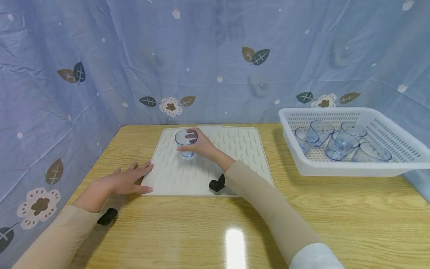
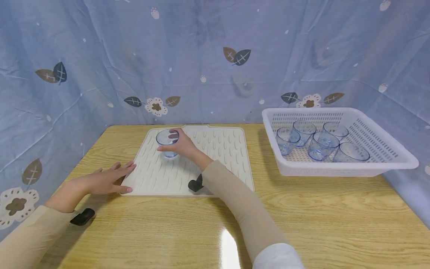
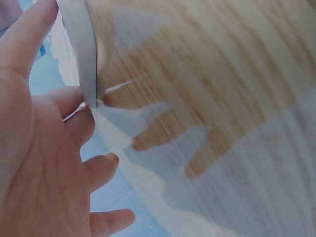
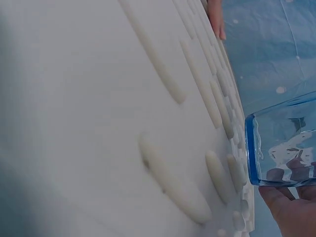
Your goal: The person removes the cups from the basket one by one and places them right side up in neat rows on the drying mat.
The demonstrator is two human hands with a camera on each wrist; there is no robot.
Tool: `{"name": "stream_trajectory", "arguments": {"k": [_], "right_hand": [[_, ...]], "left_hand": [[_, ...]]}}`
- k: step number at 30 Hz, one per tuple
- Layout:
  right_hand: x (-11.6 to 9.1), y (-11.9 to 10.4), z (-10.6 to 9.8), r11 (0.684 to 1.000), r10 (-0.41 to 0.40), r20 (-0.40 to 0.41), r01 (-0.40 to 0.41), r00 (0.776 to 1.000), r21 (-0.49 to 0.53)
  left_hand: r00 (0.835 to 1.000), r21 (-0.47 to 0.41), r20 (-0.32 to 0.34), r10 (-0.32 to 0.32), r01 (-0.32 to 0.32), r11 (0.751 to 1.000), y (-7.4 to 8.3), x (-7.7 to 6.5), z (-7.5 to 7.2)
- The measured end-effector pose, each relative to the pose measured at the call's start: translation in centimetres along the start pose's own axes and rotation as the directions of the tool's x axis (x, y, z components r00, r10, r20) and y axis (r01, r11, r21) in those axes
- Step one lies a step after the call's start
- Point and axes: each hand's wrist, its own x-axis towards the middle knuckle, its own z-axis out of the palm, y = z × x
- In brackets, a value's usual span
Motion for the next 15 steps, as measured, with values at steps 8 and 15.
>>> {"name": "stream_trajectory", "arguments": {"k": [8,15], "right_hand": [[0.37,0.26,0.34,1.000,0.017,-0.012,-0.017,1.000,0.003],[0.60,0.11,0.82,1.000,0.022,0.009,-0.022,1.000,0.022]], "left_hand": [[1.000,-0.017,0.006,-0.006,0.006,1.000,-0.20,0.08,0.08],[1.000,-0.023,-0.004,0.010,-0.010,1.000,-0.13,-0.13,0.06]]}}
